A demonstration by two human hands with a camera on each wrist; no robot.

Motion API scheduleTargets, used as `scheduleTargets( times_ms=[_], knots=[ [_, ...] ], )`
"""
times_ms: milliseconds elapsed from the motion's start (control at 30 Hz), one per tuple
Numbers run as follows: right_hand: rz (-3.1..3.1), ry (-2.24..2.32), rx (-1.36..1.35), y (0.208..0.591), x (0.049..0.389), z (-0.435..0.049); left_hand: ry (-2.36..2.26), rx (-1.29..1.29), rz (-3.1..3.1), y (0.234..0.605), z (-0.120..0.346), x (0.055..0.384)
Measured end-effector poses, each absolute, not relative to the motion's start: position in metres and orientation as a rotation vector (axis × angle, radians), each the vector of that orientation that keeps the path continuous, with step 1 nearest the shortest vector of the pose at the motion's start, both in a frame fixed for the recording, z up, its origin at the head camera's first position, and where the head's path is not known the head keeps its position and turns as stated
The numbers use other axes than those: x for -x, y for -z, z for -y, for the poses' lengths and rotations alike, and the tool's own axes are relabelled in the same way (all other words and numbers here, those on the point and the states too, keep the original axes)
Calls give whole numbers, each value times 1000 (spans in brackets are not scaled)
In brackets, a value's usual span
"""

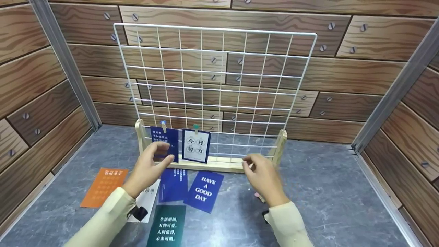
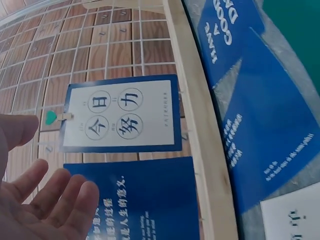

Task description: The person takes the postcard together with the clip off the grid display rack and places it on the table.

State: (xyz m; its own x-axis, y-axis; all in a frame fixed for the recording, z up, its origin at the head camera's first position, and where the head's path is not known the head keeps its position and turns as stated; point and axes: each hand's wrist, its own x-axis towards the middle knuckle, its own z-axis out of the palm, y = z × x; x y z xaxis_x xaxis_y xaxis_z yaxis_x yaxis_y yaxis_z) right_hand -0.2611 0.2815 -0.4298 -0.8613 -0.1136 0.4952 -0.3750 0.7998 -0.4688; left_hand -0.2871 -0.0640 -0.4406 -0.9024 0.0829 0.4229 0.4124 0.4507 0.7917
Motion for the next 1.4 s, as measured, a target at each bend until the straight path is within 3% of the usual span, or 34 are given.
scheduleTargets(
  times_ms=[800,1400],
  knots=[
    [2671,-677,-630,370,335,-168,1519,206,2348,435,30,324],
    [2692,-503,-541,367,351,-146,1409,112,2354,441,14,331]
  ],
)
